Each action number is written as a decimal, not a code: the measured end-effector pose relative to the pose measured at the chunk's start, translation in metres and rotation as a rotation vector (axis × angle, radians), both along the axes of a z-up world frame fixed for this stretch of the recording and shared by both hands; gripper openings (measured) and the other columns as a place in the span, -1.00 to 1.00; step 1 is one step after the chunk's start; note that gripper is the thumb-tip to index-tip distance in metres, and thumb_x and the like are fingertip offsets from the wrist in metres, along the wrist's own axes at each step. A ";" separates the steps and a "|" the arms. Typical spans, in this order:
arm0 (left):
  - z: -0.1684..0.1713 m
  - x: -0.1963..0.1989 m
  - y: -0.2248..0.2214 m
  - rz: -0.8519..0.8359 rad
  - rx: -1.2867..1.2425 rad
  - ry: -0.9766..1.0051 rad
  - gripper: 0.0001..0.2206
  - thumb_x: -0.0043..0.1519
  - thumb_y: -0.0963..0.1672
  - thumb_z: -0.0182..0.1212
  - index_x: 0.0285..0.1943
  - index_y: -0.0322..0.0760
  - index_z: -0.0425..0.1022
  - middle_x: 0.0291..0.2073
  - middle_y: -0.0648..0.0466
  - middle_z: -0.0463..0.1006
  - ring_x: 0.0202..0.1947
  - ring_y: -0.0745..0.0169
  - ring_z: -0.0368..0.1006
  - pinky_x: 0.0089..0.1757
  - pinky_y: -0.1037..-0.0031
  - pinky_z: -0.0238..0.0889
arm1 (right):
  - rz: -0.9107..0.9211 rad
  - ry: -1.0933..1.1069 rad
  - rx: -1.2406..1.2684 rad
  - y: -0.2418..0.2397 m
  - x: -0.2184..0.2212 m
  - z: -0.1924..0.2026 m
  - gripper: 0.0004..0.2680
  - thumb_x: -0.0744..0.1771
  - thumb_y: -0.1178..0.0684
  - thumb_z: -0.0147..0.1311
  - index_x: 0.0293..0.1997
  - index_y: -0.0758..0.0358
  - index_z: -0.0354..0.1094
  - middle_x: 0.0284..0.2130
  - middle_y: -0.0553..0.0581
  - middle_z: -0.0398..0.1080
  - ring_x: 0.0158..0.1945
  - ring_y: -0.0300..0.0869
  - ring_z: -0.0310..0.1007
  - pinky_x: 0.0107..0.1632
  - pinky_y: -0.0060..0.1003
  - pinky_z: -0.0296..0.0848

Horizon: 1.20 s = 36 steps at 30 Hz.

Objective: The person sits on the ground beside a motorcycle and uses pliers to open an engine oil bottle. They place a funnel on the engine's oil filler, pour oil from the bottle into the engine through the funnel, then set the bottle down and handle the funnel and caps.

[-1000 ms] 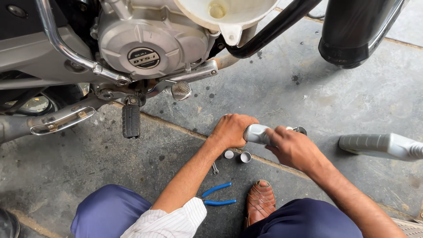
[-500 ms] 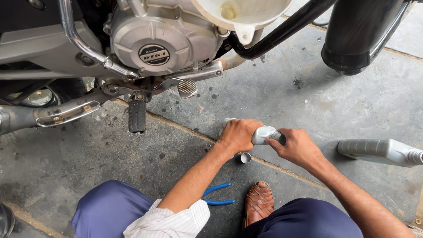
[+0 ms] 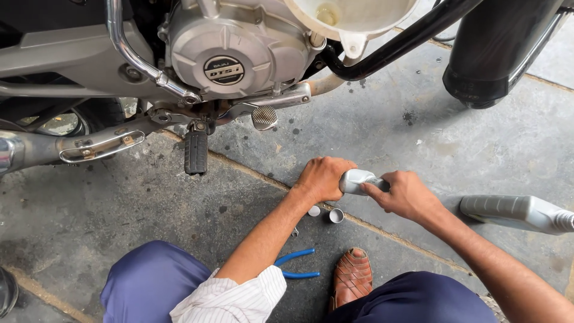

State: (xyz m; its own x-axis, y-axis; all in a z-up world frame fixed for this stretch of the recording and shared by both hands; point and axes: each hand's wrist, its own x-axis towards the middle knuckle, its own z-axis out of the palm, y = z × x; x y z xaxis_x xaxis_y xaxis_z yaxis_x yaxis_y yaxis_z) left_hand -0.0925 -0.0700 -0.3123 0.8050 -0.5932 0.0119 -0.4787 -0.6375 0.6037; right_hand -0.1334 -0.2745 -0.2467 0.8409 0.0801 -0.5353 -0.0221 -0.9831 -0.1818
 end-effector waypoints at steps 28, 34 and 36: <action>-0.021 0.008 0.036 0.105 -0.118 0.073 -0.41 -0.18 -0.13 0.61 0.06 -0.05 0.43 -0.11 0.12 0.65 -0.04 0.03 0.60 -0.05 0.19 0.49 | -0.873 -0.568 0.133 -0.037 -0.089 -0.133 -0.61 0.30 -0.27 0.38 -0.07 0.33 0.50 -0.25 0.26 0.56 -0.22 -0.07 0.56 -0.09 -0.21 0.52; 0.017 0.016 0.039 0.083 -0.107 -0.053 -0.49 -0.15 -0.12 0.58 0.00 -0.04 0.50 -0.24 0.08 0.68 -0.20 0.04 0.64 -0.15 0.23 0.52 | -0.765 -0.815 0.385 -0.069 -0.094 -0.182 -0.62 0.30 -0.12 0.35 0.06 0.42 0.46 -0.09 0.33 0.48 -0.19 -0.08 0.56 -0.17 -0.19 0.51; 0.044 0.018 0.044 0.054 -0.114 -0.103 -0.52 -0.14 -0.12 0.56 -0.01 -0.05 0.52 -0.26 0.07 0.68 -0.24 0.04 0.65 -0.18 0.23 0.53 | -0.748 -0.793 0.481 -0.069 -0.087 -0.182 -0.69 0.34 -0.08 0.30 0.03 0.38 0.50 -0.10 0.27 0.54 -0.12 -0.11 0.59 -0.09 -0.19 0.52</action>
State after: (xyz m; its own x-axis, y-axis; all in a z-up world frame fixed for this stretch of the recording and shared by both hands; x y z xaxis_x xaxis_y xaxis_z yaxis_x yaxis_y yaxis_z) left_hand -0.0745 -0.0264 -0.2682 0.8268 -0.5391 0.1603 -0.5084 -0.5944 0.6231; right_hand -0.2201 -0.3439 -0.4292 0.8470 -0.5209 0.1061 -0.2757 -0.6011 -0.7501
